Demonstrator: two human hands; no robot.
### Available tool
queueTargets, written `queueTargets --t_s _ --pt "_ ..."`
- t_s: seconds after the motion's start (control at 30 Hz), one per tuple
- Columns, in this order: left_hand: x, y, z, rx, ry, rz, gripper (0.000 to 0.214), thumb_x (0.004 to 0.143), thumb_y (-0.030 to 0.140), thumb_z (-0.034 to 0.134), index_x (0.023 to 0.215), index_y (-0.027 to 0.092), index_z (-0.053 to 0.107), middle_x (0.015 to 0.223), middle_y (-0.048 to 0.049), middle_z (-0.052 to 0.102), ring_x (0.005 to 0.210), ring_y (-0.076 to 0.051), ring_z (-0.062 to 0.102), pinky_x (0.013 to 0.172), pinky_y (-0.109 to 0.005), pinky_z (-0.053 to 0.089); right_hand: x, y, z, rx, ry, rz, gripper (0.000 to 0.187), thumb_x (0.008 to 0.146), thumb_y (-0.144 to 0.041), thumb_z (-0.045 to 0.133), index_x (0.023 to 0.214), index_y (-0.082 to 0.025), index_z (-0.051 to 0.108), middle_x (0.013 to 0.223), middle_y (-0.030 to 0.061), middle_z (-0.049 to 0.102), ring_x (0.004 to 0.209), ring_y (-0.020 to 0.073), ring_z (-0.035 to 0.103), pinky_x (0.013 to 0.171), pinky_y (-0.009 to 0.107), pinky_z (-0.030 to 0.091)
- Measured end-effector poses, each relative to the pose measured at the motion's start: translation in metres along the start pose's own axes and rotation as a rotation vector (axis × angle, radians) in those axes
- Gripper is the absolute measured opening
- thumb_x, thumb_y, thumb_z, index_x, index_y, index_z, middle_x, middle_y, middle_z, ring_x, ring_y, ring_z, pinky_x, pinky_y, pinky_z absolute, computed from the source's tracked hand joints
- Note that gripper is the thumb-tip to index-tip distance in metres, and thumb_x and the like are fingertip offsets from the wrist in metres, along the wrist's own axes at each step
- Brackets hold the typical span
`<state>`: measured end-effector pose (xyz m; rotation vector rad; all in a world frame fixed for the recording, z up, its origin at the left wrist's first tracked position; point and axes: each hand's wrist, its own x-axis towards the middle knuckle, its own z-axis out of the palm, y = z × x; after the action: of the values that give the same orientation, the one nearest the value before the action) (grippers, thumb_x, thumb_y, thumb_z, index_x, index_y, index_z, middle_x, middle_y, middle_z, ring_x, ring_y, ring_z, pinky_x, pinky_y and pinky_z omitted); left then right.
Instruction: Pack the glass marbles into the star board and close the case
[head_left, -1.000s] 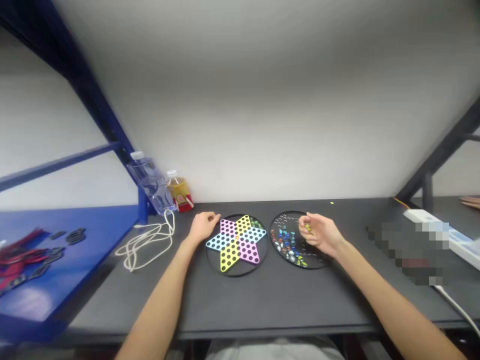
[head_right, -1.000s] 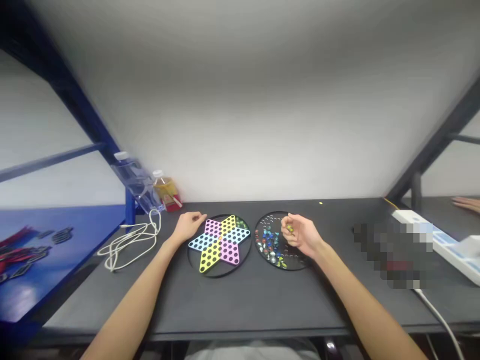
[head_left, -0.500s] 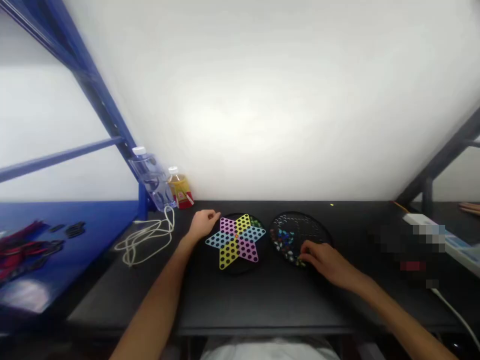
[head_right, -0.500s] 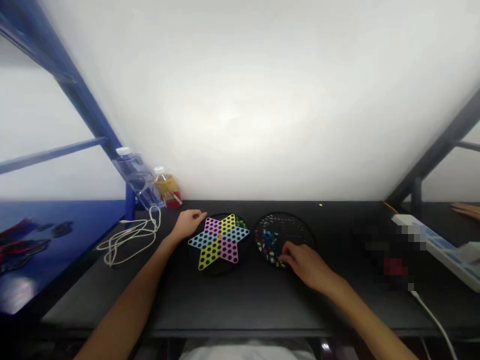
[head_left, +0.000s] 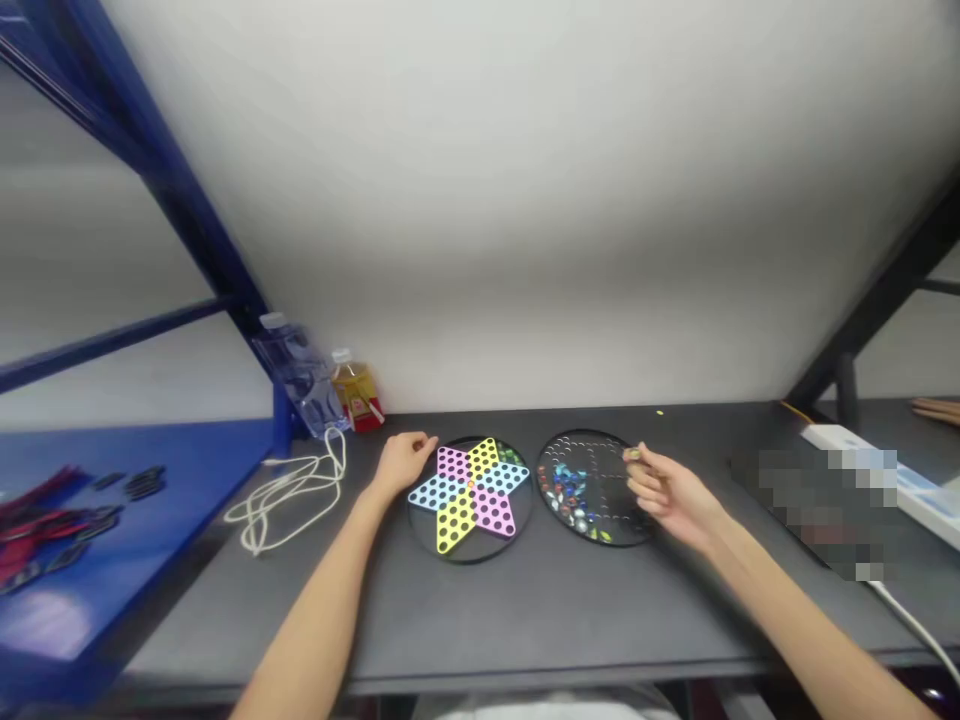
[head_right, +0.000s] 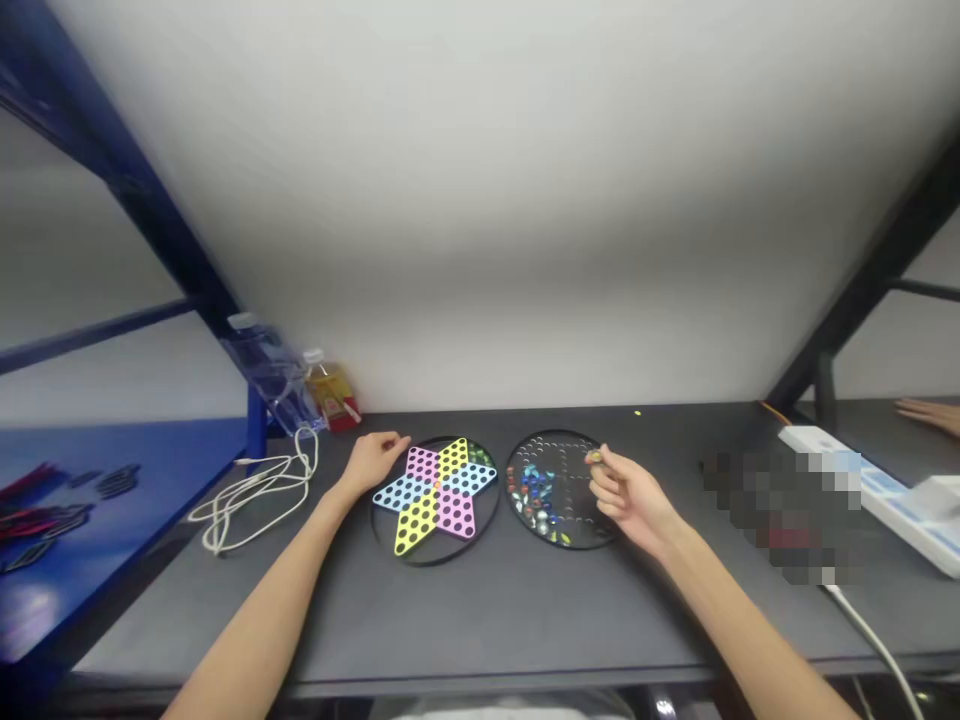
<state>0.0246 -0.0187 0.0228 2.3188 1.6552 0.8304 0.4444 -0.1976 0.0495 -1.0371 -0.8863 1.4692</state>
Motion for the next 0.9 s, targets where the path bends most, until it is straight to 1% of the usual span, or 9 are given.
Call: queueTargets --t_s 0.1,0.17,0.27,0.33,0.4,0.53,0.63,0.73,0.9 --pt "0.000 -0.001 0.000 0.009 -0.004 0.013 0.045 0.087 0.050 0.047 0.058 0.018 0.061 0.057 -0.0020 0.060 0.056 -0.014 0.048 0.058 -0.027 0.029 0.011 0.000 0.000 0.066 -0.019 0.014 0.035 0.085 -0.056 0.058 0.082 -0.021 0.053 0.060 -0.0070 0.026 0.046 0.0075 0.009 0.038 0.022 0.008" --pt "0.000 -0.001 0.000 0.014 -0.004 0.022 0.045 0.087 0.050 0.047 0.058 0.018 0.060 0.058 -0.0018 0.060 0.056 -0.014 0.049 0.058 -0.027 0.029 0.015 0.004 0.002 -0.022 -0.009 0.002 0.041 0.085 -0.058 0.057 0.071 -0.021 0.045 0.058 -0.0073 0.025 0.046 0.0070 0.010 0.039 0.022 0.008" --pt "0.000 0.000 -0.001 0.018 -0.001 0.023 0.045 0.087 0.050 0.047 0.058 0.018 0.060 0.057 -0.0016 0.060 0.056 -0.014 0.049 0.059 -0.027 0.029 0.010 0.007 0.009 -0.419 0.010 -0.065 0.047 0.086 -0.060 0.053 0.063 -0.020 0.040 0.053 -0.0069 0.027 0.045 0.0076 0.018 0.041 0.022 0.014" --pt "-0.001 0.001 -0.001 0.011 -0.003 0.020 0.044 0.087 0.049 0.047 0.059 0.018 0.061 0.057 -0.0017 0.060 0.055 -0.014 0.049 0.058 -0.027 0.029 -0.002 0.005 0.014 -0.793 -0.036 -0.154 0.045 0.089 -0.057 0.050 0.064 -0.019 0.047 0.055 -0.0034 0.040 0.050 0.0103 0.035 0.047 0.024 0.026" --pt "-0.001 0.001 -0.001 0.008 -0.002 0.017 0.045 0.088 0.050 0.047 0.059 0.018 0.061 0.057 -0.0018 0.060 0.055 -0.014 0.048 0.058 -0.026 0.030 -0.017 0.002 0.021 -1.106 -0.106 -0.219 0.038 0.093 -0.051 0.046 0.074 -0.020 0.056 0.066 0.0002 0.054 0.062 0.0144 0.049 0.058 0.026 0.034" --pt "-0.001 0.001 0.000 0.014 0.008 0.033 0.045 0.088 0.050 0.047 0.058 0.018 0.060 0.058 -0.0020 0.061 0.056 -0.014 0.050 0.059 -0.026 0.031 -0.041 -0.001 0.033 -1.403 -0.190 -0.155 0.026 0.095 -0.044 0.045 0.094 -0.023 0.059 0.079 0.0039 0.064 0.075 0.0200 0.059 0.070 0.029 0.038" --pt "-0.001 0.001 -0.001 0.013 0.020 0.031 0.045 0.088 0.050 0.048 0.059 0.018 0.061 0.058 -0.0021 0.062 0.057 -0.015 0.051 0.059 -0.026 0.031 -0.045 0.000 0.035 -1.441 -0.241 -0.135 0.024 0.095 -0.042 0.044 0.097 -0.023 0.059 0.084 0.0049 0.065 0.079 0.0211 0.060 0.071 0.029 0.039" --pt "-0.002 0.002 -0.004 -0.017 0.012 0.027 0.046 0.087 0.051 0.048 0.059 0.018 0.063 0.058 -0.0019 0.062 0.057 -0.015 0.052 0.058 -0.026 0.032 -0.039 0.000 0.031 -1.366 -0.242 -0.149 0.024 0.095 -0.043 0.044 0.096 -0.024 0.059 0.082 0.0032 0.065 0.077 0.0196 0.058 0.069 0.028 0.038" --pt "-0.004 0.009 -0.011 -0.132 -0.056 0.011 0.045 0.081 0.059 0.055 0.069 0.018 0.070 0.065 -0.0022 0.067 0.061 -0.016 0.058 0.059 -0.026 0.037 -0.014 -0.002 0.021 -1.132 -0.091 -0.224 0.028 0.094 -0.046 0.045 0.089 -0.021 0.057 0.069 -0.0014 0.058 0.063 0.0150 0.050 0.061 0.027 0.035"
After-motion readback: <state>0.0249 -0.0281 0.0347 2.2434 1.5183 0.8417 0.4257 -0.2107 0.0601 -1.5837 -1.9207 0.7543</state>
